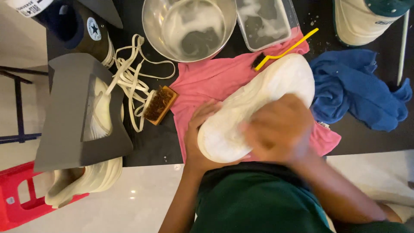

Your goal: Scrubbing the sole of a white sneaker with a brush and soapy water to clean it.

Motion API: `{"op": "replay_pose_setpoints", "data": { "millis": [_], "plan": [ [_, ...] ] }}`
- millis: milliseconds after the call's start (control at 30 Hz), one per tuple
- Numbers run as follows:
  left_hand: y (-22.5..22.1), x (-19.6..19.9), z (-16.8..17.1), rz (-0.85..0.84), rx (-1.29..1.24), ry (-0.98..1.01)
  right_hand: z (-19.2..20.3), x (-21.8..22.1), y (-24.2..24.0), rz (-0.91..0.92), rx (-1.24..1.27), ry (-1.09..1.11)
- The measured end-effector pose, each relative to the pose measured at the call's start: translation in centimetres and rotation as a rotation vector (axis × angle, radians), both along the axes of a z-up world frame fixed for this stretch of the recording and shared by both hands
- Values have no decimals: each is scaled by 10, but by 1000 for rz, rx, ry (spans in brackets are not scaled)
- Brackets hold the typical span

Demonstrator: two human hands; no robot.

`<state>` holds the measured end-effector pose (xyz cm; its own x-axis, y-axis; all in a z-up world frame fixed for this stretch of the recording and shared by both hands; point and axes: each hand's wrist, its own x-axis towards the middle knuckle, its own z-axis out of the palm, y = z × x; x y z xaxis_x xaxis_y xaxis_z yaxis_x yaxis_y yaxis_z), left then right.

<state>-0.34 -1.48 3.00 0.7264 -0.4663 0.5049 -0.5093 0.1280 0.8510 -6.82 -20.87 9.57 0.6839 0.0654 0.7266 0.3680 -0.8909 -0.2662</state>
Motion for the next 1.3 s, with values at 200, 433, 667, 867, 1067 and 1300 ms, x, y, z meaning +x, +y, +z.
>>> {"op": "replay_pose_setpoints", "data": {
  "millis": [200,433,667,867,1067,1300],
  "plan": [
    [-1,-3,-1,-98,-40,72,-30,2,-61,-333,201,157],
    [-6,-4,-13,-125,-91,114,-23,-4,-53,-86,78,-14],
    [-7,-5,-15,-92,-82,103,3,-14,-13,-137,28,-13],
    [-8,-10,-18,-53,-43,92,-53,-8,-105,-346,277,157],
    [-1,-8,-25,27,52,167,-6,-23,-28,-163,37,-7],
    [-12,-1,-33,-24,-75,39,-17,-8,-62,-157,213,-59]
  ]
}}
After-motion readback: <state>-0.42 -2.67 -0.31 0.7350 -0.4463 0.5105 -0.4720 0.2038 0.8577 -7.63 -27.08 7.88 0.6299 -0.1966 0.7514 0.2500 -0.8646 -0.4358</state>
